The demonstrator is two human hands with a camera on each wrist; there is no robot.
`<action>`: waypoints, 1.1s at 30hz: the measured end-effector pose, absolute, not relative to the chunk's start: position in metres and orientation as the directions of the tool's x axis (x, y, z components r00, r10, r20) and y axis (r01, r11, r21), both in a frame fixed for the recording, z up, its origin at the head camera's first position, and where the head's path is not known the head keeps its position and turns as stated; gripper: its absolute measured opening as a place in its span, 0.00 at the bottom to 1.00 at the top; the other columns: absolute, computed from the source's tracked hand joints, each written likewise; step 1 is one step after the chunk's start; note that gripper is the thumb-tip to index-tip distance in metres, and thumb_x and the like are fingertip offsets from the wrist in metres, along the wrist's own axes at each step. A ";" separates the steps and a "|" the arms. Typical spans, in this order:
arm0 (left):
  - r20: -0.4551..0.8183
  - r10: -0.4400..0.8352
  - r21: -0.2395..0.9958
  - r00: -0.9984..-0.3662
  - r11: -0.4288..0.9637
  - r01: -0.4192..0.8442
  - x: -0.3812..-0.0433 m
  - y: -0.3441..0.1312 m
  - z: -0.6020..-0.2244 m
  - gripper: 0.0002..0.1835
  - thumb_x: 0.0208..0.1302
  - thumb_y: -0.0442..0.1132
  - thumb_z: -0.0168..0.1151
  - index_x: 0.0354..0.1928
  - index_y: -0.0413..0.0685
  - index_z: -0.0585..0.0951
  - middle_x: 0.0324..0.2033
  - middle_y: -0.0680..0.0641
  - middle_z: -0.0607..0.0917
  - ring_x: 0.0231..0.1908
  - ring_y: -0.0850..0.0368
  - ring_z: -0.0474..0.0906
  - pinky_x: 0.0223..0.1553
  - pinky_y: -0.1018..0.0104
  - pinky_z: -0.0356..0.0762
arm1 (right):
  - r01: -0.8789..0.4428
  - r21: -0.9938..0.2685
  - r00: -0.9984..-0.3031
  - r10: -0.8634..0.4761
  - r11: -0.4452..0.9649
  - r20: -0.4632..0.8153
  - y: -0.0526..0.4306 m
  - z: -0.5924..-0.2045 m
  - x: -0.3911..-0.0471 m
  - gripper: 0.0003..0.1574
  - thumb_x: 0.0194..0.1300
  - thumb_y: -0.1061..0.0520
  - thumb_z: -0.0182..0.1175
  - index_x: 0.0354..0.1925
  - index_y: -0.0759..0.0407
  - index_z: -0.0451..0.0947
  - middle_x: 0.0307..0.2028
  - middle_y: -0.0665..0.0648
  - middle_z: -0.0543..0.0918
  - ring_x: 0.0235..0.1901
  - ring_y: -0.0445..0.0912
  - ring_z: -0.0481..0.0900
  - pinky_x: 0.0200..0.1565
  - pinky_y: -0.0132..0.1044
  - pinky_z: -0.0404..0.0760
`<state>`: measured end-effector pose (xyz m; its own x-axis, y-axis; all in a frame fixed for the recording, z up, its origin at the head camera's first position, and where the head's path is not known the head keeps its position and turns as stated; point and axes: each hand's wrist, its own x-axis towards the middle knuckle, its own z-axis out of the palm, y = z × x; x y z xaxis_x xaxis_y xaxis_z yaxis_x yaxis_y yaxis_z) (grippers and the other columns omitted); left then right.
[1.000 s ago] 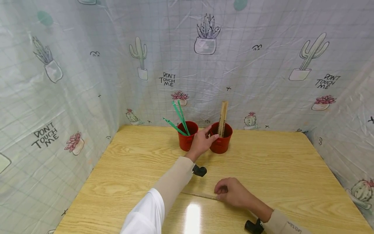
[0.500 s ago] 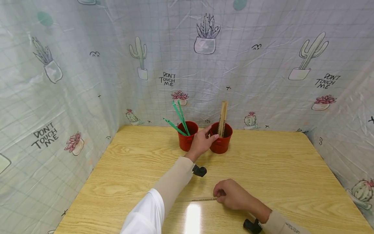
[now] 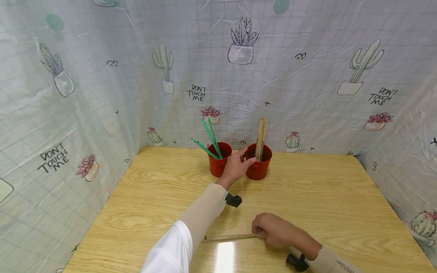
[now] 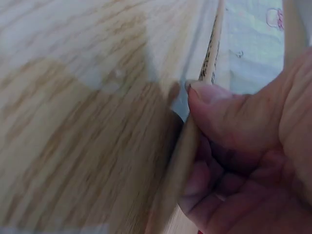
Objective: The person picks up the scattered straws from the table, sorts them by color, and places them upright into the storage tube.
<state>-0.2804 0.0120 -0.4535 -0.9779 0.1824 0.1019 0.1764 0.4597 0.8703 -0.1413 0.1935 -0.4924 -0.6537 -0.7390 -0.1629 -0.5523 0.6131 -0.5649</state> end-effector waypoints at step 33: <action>0.113 0.171 0.875 -0.979 0.450 0.180 -0.282 0.013 -0.455 0.36 0.74 0.53 0.63 0.79 0.53 0.67 0.73 0.45 0.76 0.67 0.46 0.79 0.68 0.51 0.79 | -0.464 -0.850 -0.675 -0.720 0.249 0.157 0.239 -0.446 -0.165 0.03 0.70 0.65 0.65 0.39 0.64 0.79 0.32 0.59 0.78 0.35 0.38 0.76 0.39 0.33 0.80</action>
